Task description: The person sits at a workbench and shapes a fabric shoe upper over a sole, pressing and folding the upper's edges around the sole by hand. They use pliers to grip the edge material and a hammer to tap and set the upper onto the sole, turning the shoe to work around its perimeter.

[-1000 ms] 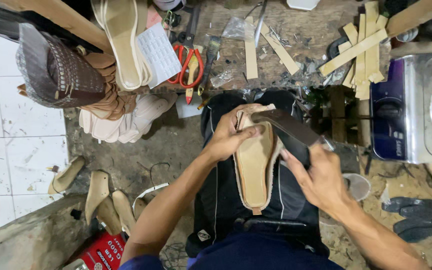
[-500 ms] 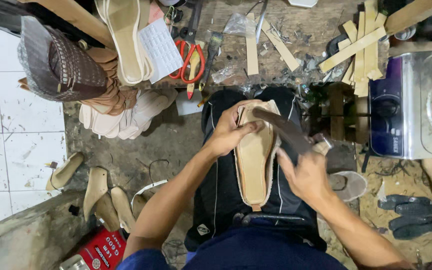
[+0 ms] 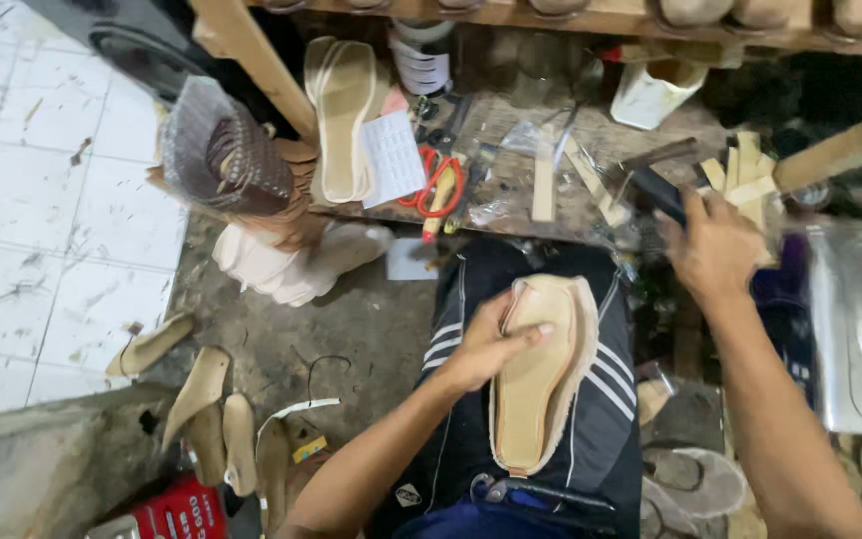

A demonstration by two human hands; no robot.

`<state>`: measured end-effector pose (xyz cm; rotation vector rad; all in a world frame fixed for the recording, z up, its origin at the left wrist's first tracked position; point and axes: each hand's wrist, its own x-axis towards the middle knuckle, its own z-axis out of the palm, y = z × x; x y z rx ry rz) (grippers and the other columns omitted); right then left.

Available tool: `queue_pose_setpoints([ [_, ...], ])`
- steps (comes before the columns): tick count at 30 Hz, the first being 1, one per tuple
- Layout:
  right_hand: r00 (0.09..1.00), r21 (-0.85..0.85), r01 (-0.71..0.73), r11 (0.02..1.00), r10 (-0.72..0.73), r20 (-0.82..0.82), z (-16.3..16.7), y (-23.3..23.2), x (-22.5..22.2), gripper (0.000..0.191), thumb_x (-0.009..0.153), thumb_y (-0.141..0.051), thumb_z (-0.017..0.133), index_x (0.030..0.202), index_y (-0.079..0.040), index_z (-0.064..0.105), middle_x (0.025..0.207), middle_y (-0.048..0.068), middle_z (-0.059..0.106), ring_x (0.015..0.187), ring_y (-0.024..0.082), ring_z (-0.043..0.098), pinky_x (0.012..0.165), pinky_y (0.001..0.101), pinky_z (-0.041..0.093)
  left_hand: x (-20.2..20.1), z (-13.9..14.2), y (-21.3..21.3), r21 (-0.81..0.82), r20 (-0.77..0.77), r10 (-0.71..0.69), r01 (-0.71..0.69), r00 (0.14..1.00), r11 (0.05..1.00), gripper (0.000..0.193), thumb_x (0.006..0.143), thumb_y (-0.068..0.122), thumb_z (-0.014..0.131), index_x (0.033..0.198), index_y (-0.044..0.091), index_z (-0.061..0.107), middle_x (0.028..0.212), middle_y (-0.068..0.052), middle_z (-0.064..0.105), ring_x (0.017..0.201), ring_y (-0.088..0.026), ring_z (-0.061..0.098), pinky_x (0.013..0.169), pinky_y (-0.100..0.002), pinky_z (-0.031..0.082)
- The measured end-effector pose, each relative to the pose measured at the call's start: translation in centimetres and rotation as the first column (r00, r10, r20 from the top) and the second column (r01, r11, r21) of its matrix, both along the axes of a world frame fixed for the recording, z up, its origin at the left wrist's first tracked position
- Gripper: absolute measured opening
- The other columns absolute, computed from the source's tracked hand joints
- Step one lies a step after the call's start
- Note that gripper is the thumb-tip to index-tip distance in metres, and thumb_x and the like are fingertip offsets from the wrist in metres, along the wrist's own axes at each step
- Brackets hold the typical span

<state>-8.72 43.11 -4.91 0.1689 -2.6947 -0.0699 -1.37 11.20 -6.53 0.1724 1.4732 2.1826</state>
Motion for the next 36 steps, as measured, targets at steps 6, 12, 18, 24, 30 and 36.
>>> queue_pose_setpoints([
  [6, 0.976, 0.179, -0.083, 0.980, 0.117, -0.186, 1.8, -2.6, 0.0, 0.039, 0.087, -0.034, 0.079, 0.118, -0.010, 0.072, 0.107, 0.014, 0.070, 0.099, 0.032, 0.069, 0.084, 0.0431, 0.055, 2.4, 3.3, -1.8, -0.012, -0.185, 0.065, -0.068, 0.981, 0.998, 0.060, 0.092, 0.021, 0.078, 0.144, 0.000, 0.056, 0.129, -0.006, 0.066, 0.119, -0.011, 0.060, 0.106, -0.032, 0.049],
  [12, 0.945, -0.991, 0.133, 0.024, 0.299, 0.134, 1.2, -7.3, 10.5, 0.040, 0.105, -0.010, 0.064, 0.142, 0.005, 0.060, 0.132, 0.014, 0.067, 0.117, 0.022, 0.064, 0.103, 0.0344, 0.050, 1.0, 6.9, -2.9, 0.295, -0.159, 0.122, -0.071, 0.980, 0.953, 0.065, 0.092, 0.018, 0.080, 0.146, -0.003, 0.052, 0.130, -0.009, 0.065, 0.121, -0.015, 0.061, 0.108, -0.033, 0.049],
  [18, 0.888, -0.885, 0.265, -0.382, 0.454, 0.070, 1.0, -14.6, 19.0, 0.050, 0.105, -0.017, 0.063, 0.145, 0.009, 0.053, 0.133, 0.019, 0.063, 0.117, 0.025, 0.063, 0.103, 0.0365, 0.050, 0.8, 10.9, -1.4, 0.642, -0.014, 0.115, -0.079, 0.993, 0.763, 0.067, 0.094, 0.014, 0.080, 0.148, -0.007, 0.046, 0.131, -0.013, 0.063, 0.125, -0.021, 0.062, 0.112, -0.036, 0.049],
  [24, 0.926, -0.969, -0.029, -0.244, 0.358, -0.117, 7.1, -17.7, 22.2, 0.061, 0.104, -0.027, 0.063, 0.150, 0.009, 0.048, 0.139, 0.022, 0.059, 0.123, 0.028, 0.062, 0.107, 0.0390, 0.051, 4.9, 15.3, -2.7, 0.214, -0.498, 0.574, -0.549, 0.651, 0.808, 0.050, 0.101, 0.023, 0.067, 0.145, 0.003, 0.054, 0.135, -0.007, 0.057, 0.122, -0.015, 0.059, 0.108, -0.030, 0.051],
  [30, 0.900, -0.943, -0.276, -0.184, 0.295, -0.321, 11.7, -18.9, 22.4, 0.072, 0.103, -0.037, 0.062, 0.154, 0.010, 0.042, 0.145, 0.025, 0.055, 0.129, 0.031, 0.061, 0.111, 0.0414, 0.052, 7.4, 15.1, -3.1, 0.088, -0.420, 0.349, -0.346, 0.837, 0.934, 0.046, 0.107, 0.035, 0.068, 0.131, -0.004, 0.061, 0.114, -0.010, 0.068, 0.102, -0.012, 0.060, 0.098, -0.029, 0.053],
  [36, 0.968, -0.976, -0.205, 0.077, 0.165, -0.191, 10.1, -20.4, 23.0, 0.079, 0.104, -0.045, 0.061, 0.156, 0.011, 0.039, 0.145, 0.030, 0.054, 0.132, 0.035, 0.059, 0.112, 0.0455, 0.050, 6.8, 12.2, -1.0, 0.244, -0.244, 0.440, -0.384, 0.864, 0.890, 0.080, 0.078, 0.022, 0.088, 0.141, -0.007, 0.049, 0.133, -0.014, 0.064, 0.122, -0.018, 0.063, 0.108, -0.035, 0.050],
])
